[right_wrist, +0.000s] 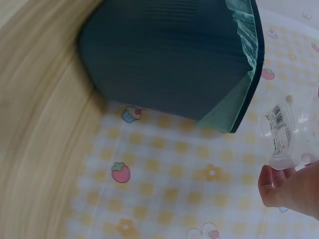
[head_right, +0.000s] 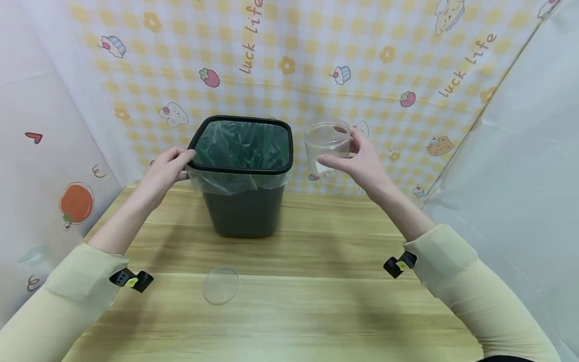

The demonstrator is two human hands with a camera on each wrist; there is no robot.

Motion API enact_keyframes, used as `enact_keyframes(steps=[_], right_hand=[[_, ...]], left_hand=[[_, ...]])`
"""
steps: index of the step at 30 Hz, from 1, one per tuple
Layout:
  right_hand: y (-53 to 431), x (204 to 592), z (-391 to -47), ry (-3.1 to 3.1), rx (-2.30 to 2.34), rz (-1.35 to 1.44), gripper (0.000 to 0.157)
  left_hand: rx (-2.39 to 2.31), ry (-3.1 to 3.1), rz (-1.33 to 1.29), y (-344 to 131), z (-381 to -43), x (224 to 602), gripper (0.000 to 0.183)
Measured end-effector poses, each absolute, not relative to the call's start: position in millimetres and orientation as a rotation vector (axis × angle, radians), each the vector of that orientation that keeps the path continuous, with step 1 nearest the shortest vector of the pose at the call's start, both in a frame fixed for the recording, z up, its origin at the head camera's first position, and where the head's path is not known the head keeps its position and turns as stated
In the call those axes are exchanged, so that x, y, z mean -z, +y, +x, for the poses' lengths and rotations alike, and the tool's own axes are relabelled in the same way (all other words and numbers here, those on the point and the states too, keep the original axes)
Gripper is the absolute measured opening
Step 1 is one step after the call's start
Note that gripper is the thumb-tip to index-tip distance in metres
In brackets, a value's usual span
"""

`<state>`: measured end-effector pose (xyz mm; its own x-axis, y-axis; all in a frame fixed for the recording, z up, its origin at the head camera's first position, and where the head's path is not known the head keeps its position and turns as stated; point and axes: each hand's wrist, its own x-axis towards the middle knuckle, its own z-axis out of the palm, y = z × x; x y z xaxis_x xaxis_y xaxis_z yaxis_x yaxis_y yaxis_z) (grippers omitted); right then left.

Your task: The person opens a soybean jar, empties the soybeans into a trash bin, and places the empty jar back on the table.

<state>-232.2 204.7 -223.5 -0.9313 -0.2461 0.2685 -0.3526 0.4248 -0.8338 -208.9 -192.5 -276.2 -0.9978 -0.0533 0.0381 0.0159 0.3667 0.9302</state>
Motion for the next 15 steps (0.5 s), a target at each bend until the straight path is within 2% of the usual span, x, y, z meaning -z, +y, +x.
enact_keyframes(steps=[6,15], right_hand=[[209,246,-225,-2.558,-1.607,0.553,0.068],[216,303,-209,-2.591,-1.710,0.594,0.074]], left_hand=[[1.731,-2.541,0.052,-194,-209,277,0.042],[1.716,-2.507,0.074,-191,-209,280,0.045]])
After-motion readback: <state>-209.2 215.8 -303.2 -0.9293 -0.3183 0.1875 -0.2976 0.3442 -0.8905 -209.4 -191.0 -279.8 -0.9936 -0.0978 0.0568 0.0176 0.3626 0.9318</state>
